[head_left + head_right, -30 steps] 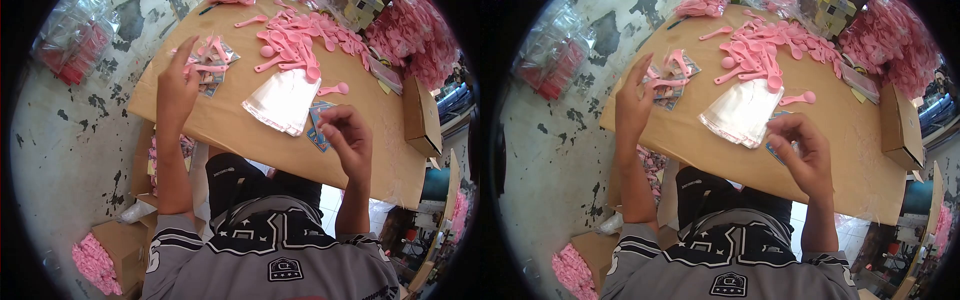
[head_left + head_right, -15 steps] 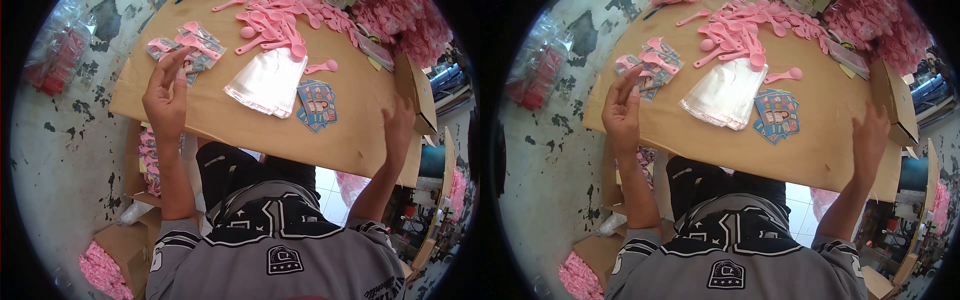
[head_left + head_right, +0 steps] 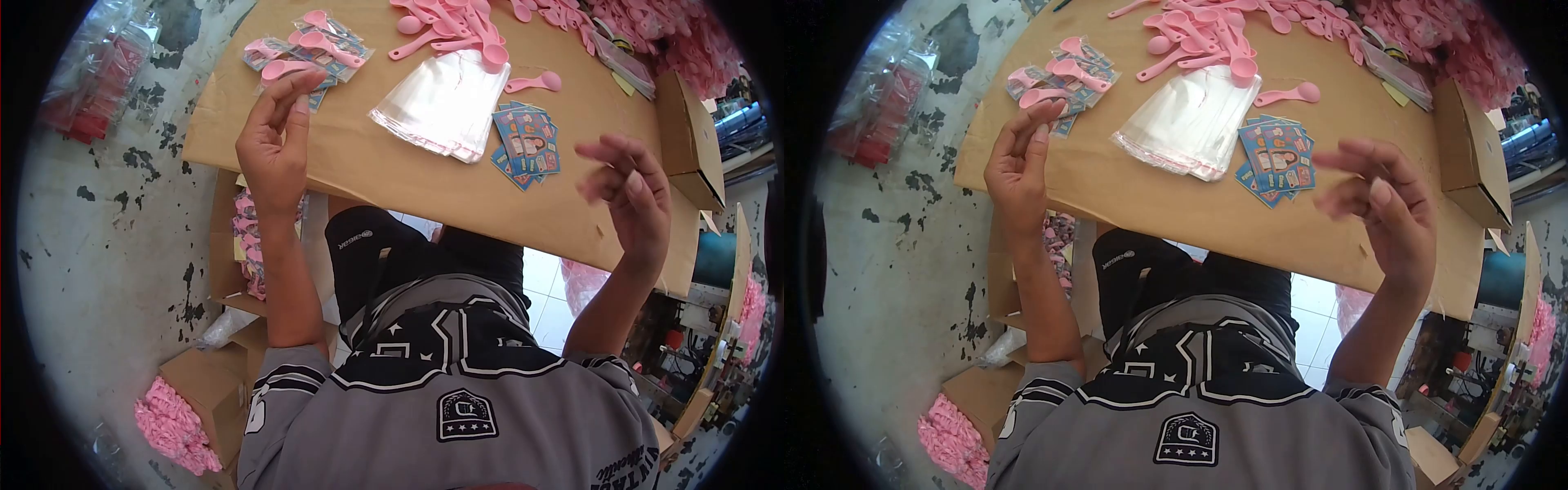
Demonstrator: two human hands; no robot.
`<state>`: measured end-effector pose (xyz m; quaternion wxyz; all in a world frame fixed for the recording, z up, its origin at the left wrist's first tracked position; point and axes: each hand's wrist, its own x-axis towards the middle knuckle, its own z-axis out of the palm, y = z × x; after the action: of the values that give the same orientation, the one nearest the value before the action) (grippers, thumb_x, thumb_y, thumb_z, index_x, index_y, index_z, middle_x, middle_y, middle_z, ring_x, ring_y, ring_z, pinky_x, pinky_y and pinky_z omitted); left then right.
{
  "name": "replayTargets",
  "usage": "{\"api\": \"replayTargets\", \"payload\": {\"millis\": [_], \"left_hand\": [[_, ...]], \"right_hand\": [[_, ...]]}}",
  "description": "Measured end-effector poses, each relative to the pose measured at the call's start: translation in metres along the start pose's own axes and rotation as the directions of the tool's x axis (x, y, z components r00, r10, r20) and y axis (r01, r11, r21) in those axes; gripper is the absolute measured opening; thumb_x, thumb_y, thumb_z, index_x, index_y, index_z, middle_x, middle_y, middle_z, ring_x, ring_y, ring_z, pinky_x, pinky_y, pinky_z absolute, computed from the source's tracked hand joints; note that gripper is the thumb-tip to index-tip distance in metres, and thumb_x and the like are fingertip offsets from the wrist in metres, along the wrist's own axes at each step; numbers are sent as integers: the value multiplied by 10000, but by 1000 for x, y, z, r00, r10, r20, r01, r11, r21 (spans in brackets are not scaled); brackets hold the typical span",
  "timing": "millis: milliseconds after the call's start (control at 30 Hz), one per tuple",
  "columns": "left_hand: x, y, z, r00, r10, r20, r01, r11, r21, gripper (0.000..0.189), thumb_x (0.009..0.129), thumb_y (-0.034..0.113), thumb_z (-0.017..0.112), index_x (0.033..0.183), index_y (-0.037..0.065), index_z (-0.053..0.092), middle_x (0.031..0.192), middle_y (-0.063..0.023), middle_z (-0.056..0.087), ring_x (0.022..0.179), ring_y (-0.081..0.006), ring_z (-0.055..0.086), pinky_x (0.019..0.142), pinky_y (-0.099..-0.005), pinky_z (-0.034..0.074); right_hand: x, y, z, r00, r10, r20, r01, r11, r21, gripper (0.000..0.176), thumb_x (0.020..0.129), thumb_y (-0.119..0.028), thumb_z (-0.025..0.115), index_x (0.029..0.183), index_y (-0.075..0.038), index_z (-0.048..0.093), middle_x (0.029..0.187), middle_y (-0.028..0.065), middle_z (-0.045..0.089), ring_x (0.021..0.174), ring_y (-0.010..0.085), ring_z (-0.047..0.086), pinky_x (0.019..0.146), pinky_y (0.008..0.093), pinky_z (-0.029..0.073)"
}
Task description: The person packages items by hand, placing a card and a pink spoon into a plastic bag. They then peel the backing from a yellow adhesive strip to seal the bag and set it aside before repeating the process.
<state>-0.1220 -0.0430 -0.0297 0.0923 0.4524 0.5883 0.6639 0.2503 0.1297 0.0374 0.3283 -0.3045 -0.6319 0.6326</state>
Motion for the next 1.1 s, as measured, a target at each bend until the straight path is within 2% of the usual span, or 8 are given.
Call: {"api": "replayTargets", "payload": {"millis": [67,167,200,300,333,533,867,1100], "left_hand": [[-1,3,2,1000,-3,-11,2,1000,-16,239,1038,-42,549,1250,-67,657,1232,-141,741,1191,-184,688,1069,-320,497],[-5,4,6,1000,10,-16,-11,999,-45,241,1041,-38,549,1255,-68,656,1234,-150,740,1192,-190,689,1067,-320,498],[-6,5,7,1000,7,-13,-8,999,-48,243,1041,-38,549,1257,-67,655,1235,-153,740,1193,-192,689,1067,-322,498],[-12,7,8,1000,-16,11,16,998,-56,248,1042,-35,548,1266,-63,652,1237,-157,739,1193,-198,691,1064,-328,502],[-13,7,8,1000,-25,18,26,998,-63,250,1042,-33,548,1269,-62,651,1236,-156,739,1191,-199,692,1059,-328,504],[-22,14,11,993,-78,91,86,992,-95,261,1052,2,553,1289,-41,651,1234,-151,743,1168,-214,708,992,-332,535],[-37,4,18,967,-73,243,95,992,-80,252,1049,17,552,1271,-17,667,1226,-115,749,1106,-177,704,910,-296,515],[-50,9,23,976,-61,208,90,987,-130,245,1019,3,578,1204,-17,736,1095,-95,770,1025,-146,709,913,-289,535]], "right_hand": [[1,3,0,989,-98,-112,49,926,-375,341,1001,-115,692,1292,58,653,1256,195,721,1164,202,692,1008,341,513],[6,9,4,835,-550,-21,152,269,-951,320,1031,-115,662,1316,31,647,1216,152,742,1148,166,689,970,313,514],[7,15,5,866,-479,-145,235,646,-726,262,1052,-131,645,1287,-17,671,1166,99,764,1097,132,700,811,269,528],[-8,14,22,922,-243,-302,114,915,-388,232,1057,-156,651,1255,-38,678,1158,83,758,963,103,708,671,236,502],[-7,19,35,863,-402,-307,189,819,-542,199,1065,-173,645,1187,-22,693,1068,95,764,802,83,689,571,220,462],[-34,42,69,960,-230,-158,170,932,-321,211,1068,-150,640,974,3,752,810,19,701,659,61,610,589,217,452],[-64,66,120,818,-56,573,295,895,-333,170,1005,-176,695,1115,-50,730,956,106,738,830,253,725,746,366,563],[-77,91,139,696,107,710,316,842,-437,260,1012,-235,686,1203,-60,704,1053,129,745,948,325,720,832,417,558]]}}
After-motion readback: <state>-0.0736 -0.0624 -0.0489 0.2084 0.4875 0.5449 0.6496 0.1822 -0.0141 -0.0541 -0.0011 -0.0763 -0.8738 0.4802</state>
